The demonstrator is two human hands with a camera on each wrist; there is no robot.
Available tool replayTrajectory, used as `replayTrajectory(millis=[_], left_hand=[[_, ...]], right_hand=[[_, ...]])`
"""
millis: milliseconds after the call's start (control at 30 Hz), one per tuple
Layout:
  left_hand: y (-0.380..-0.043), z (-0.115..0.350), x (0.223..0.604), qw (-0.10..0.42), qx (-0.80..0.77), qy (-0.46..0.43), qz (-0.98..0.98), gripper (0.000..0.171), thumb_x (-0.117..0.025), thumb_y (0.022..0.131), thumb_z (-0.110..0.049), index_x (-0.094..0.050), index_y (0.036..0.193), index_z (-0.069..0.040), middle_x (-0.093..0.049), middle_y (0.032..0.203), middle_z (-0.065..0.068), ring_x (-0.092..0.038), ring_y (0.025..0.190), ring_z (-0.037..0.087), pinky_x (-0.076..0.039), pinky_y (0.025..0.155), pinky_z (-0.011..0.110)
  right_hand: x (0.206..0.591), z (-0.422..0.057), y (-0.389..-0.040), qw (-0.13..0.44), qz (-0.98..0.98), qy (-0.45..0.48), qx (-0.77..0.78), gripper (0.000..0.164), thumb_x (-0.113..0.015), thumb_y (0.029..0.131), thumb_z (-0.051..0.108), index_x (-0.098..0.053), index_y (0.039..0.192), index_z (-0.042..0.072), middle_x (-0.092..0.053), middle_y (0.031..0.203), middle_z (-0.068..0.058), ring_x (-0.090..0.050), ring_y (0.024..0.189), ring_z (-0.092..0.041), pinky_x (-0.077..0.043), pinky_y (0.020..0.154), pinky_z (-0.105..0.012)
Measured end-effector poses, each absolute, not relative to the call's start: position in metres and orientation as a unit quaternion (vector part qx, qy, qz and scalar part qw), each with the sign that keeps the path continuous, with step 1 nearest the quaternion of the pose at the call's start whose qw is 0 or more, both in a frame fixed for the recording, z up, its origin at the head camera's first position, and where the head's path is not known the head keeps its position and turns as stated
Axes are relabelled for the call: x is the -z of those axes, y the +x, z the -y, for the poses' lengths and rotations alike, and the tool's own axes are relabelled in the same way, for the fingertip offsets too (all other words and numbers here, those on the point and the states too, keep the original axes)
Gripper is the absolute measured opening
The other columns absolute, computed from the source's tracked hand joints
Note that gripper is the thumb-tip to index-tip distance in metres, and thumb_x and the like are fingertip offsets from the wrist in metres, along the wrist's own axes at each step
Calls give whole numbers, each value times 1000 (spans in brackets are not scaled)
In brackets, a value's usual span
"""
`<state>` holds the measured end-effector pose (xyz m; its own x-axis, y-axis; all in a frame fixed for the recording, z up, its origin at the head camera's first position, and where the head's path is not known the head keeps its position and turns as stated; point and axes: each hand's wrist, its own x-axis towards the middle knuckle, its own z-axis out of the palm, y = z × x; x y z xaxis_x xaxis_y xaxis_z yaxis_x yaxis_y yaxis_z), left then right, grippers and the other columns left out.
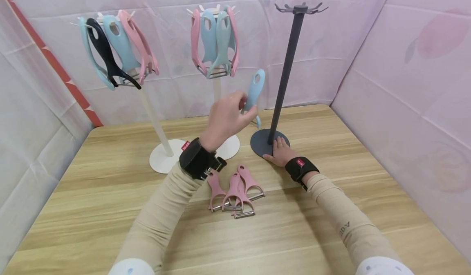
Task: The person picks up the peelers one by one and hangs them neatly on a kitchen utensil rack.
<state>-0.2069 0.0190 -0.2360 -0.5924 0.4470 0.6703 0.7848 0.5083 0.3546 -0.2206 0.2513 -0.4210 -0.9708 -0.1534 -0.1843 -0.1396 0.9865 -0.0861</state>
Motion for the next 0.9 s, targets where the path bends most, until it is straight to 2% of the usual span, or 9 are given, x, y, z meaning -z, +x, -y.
replayTrajectory(millis=[367, 600, 900], left_hand=[[-219, -43, 200, 271, 331, -360, 829, 26, -55, 87, -27, -60, 89, -2, -55, 71, 7, -47, 61, 16, -36, 54, 25], [-226, -53, 190, 277, 343, -341, 830, 31, -55, 88, -31, -60, 93, -1, -55, 73, 7, -49, 64, 17, -36, 55, 25], [-233, -69, 185, 324, 370, -328, 806, 27, -57, 87, -30, -63, 91, -4, -58, 74, 3, -49, 65, 13, -35, 57, 24]], right_hand=[[422, -250, -221, 90, -993, -70, 33, 77, -41, 95, 41, -22, 131, -24, -14, 138, -42, -11, 131, -47, -14, 107, -47], [421, -248, -221, 97, -992, -71, 40, 77, -41, 95, 42, -20, 132, -23, -12, 139, -41, -9, 132, -46, -12, 108, -47], [418, -247, -218, 95, -993, -67, 31, 76, -40, 95, 41, -20, 132, -23, -12, 139, -40, -10, 132, -46, -13, 108, -46]])
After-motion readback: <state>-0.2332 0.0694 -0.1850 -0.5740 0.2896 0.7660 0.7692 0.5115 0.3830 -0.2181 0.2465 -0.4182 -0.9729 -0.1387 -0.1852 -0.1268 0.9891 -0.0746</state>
